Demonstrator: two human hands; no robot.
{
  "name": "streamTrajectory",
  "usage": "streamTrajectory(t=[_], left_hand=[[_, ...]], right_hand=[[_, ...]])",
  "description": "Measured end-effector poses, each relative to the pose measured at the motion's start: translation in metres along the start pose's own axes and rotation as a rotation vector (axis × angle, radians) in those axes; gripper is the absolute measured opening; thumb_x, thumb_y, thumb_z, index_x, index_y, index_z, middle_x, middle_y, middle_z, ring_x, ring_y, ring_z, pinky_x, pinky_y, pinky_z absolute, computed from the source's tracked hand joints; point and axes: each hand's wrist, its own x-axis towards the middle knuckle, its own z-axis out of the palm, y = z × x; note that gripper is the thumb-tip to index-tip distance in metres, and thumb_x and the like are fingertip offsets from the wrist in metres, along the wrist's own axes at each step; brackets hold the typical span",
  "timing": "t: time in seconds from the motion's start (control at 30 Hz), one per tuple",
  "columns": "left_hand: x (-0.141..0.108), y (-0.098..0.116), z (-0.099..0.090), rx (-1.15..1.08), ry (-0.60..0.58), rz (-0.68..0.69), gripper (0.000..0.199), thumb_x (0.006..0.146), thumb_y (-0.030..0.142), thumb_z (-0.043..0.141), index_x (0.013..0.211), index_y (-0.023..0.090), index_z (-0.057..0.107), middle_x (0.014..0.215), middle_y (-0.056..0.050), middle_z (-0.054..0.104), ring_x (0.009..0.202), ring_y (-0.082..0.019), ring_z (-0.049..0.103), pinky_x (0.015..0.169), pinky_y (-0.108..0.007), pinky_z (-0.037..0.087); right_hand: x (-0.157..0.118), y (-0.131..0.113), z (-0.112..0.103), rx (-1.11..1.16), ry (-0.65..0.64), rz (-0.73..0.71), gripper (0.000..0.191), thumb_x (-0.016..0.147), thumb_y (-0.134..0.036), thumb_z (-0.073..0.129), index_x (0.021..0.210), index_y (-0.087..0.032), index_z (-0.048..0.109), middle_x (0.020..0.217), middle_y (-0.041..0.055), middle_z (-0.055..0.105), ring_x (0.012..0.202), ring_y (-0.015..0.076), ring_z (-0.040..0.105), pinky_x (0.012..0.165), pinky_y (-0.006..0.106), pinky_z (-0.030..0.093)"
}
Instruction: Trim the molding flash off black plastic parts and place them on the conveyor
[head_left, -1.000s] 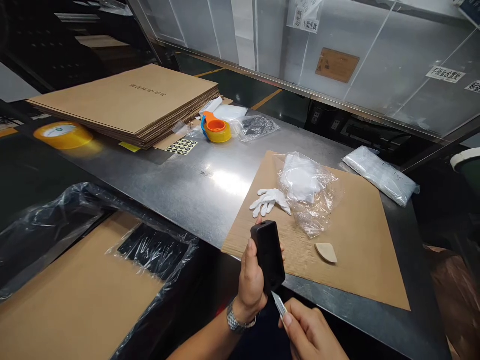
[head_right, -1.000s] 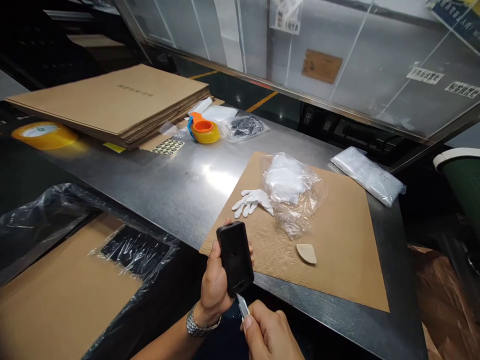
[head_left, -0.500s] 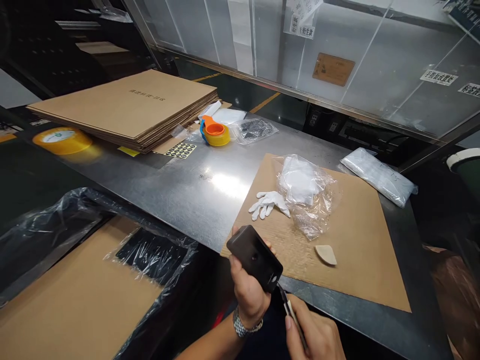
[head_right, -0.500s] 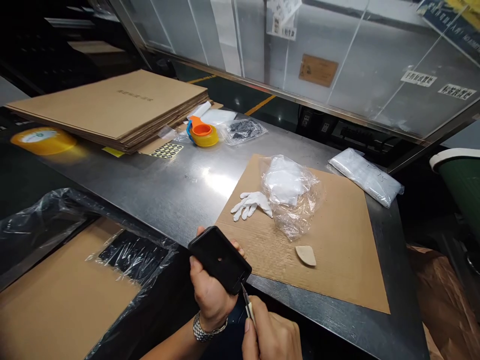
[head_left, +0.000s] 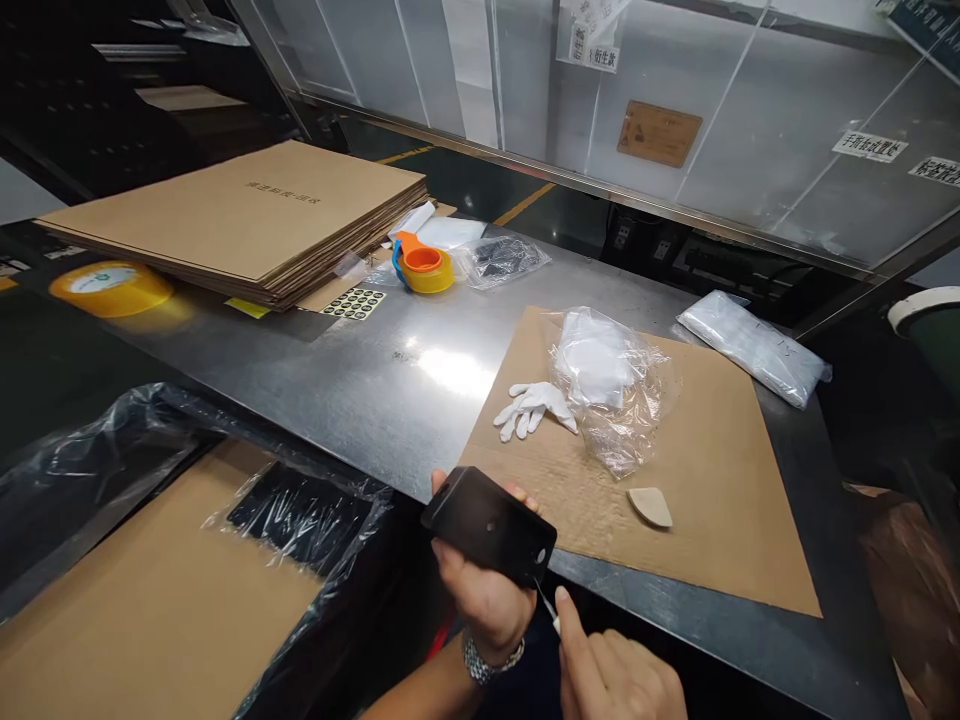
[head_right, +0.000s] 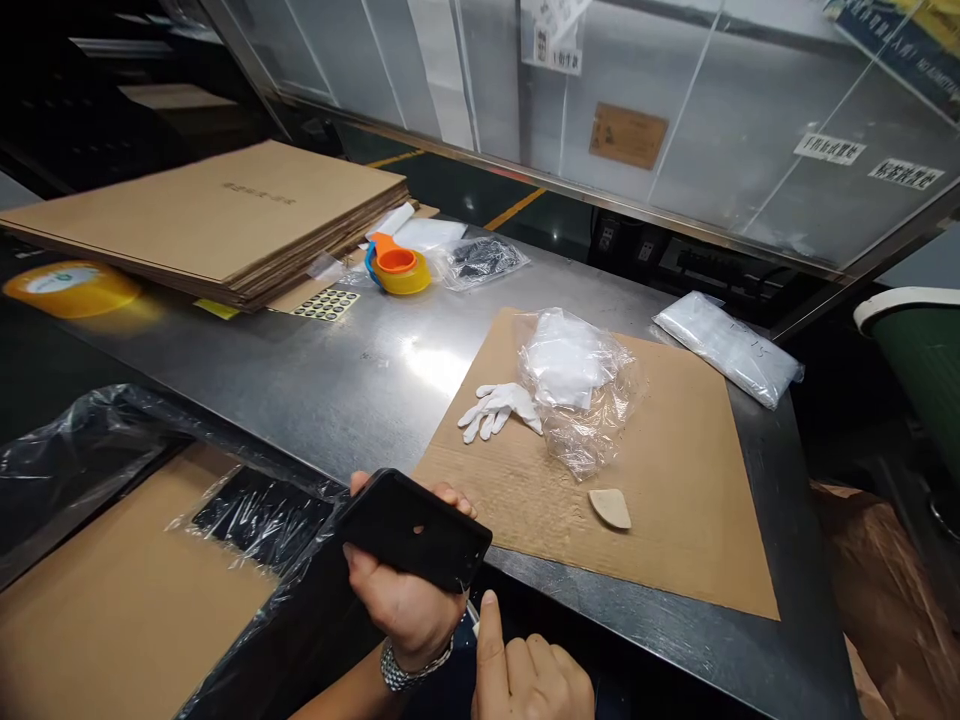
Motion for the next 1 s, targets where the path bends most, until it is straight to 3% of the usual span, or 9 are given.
streamTrajectory(t=[0.2,0.4,0.67,0.87,1.0], left_hand=[[-0.001,-0.001,0.0,0.023,0.019,0.093,0.043,0.082,0.053,0.04,0.122,0.039,0.05,0.072,0.0,0.062,0.061,-0.016,0.058,0.053,-0.029,0.05],[-0.008,0.006,0.007,0.059,0.063,-0.043,0.045,0.084,0.049,0.04,0.129,0.045,0.04,0.074,0.002,0.062,0.066,-0.016,0.057,0.059,-0.028,0.05],[-0.009,0.005,0.003,0.132,0.067,-0.076,0.054,0.082,0.052,0.043,0.133,0.041,0.034,0.074,0.001,0.063,0.064,-0.016,0.058,0.059,-0.028,0.05],[-0.004,0.004,0.001,0.234,0.091,-0.281,0.057,0.082,0.055,0.044,0.131,0.027,0.04,0.077,-0.002,0.064,0.065,-0.015,0.059,0.059,-0.025,0.049],[0.0,0.006,0.005,0.226,0.13,-0.466,0.05,0.082,0.054,0.042,0.115,0.018,0.054,0.069,-0.003,0.064,0.058,-0.015,0.059,0.052,-0.024,0.048]], right_hand=[[-0.006,0.001,0.001,-0.035,-0.02,-0.027,0.031,0.087,-0.005,0.039,0.086,-0.006,0.07,0.038,-0.0049,0.042,0.032,0.0054,0.039,0.038,0.023,0.025],[-0.021,0.003,0.004,-0.118,-0.102,-0.097,0.027,0.083,-0.003,0.043,0.096,-0.004,0.067,0.043,-0.0047,0.042,0.034,0.0057,0.04,0.039,0.025,0.025],[-0.022,0.001,-0.002,-0.198,-0.152,-0.069,0.03,0.083,-0.002,0.043,0.101,-0.01,0.067,0.045,-0.0034,0.043,0.039,0.007,0.042,0.041,0.024,0.027],[-0.02,0.012,-0.007,-0.195,-0.172,-0.016,0.035,0.086,-0.004,0.037,0.11,-0.01,0.062,0.047,-0.0022,0.044,0.042,0.0094,0.043,0.044,0.026,0.028],[-0.022,0.028,-0.005,-0.148,-0.19,-0.001,0.032,0.087,-0.008,0.036,0.107,-0.006,0.06,0.051,-0.0012,0.046,0.044,0.0112,0.046,0.046,0.027,0.031]])
